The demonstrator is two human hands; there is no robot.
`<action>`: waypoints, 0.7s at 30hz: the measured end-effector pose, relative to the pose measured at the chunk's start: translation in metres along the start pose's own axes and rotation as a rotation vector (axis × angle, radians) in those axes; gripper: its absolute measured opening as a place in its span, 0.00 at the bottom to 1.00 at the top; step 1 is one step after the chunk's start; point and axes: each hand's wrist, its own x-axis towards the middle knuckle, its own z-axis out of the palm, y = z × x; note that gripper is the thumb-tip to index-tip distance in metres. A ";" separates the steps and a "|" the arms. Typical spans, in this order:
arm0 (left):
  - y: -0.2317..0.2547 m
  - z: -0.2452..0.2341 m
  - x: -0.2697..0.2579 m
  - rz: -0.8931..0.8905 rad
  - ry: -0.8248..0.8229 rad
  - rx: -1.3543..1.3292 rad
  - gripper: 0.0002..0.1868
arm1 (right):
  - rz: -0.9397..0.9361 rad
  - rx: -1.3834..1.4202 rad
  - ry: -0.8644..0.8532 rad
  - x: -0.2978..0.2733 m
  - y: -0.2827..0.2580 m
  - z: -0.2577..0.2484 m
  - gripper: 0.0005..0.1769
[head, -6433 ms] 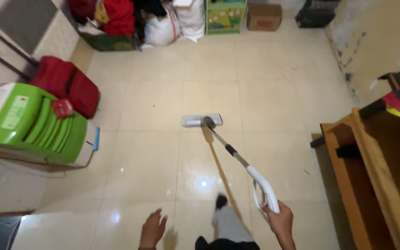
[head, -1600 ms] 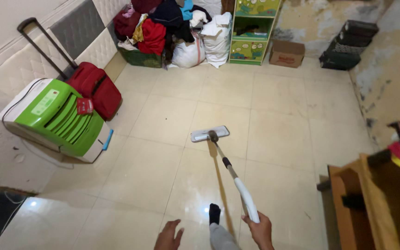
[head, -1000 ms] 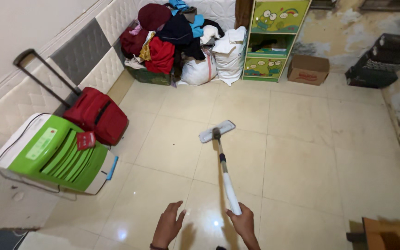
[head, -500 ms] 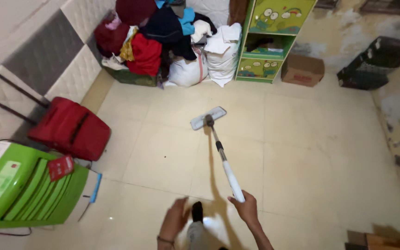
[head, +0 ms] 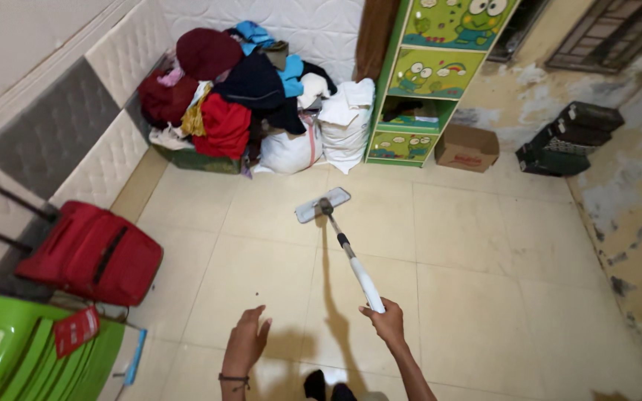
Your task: The person mops a dark tiled floor in a hallway and then continues into a bedroom, pushing the mop back and forth across the surface.
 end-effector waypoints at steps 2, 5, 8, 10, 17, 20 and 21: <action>0.004 0.007 0.002 0.016 -0.008 -0.011 0.21 | 0.015 0.005 -0.010 0.003 0.002 -0.004 0.17; 0.010 0.010 0.006 -0.003 -0.050 -0.026 0.21 | 0.034 0.047 -0.034 0.002 0.005 -0.007 0.16; 0.019 0.009 0.000 -0.045 -0.112 -0.004 0.22 | 0.030 0.067 -0.062 0.002 0.002 0.000 0.16; 0.027 0.005 -0.006 -0.084 -0.142 -0.003 0.23 | 0.008 0.066 -0.073 0.003 -0.002 0.000 0.16; 0.033 0.006 -0.037 -0.103 -0.126 0.035 0.23 | -0.011 0.058 -0.052 0.011 -0.001 -0.012 0.15; 0.034 0.018 -0.060 -0.043 -0.067 0.060 0.23 | 0.007 0.067 -0.037 0.005 0.022 -0.030 0.14; 0.036 0.024 -0.068 -0.025 -0.044 0.066 0.22 | 0.011 0.066 -0.034 0.003 0.032 -0.036 0.14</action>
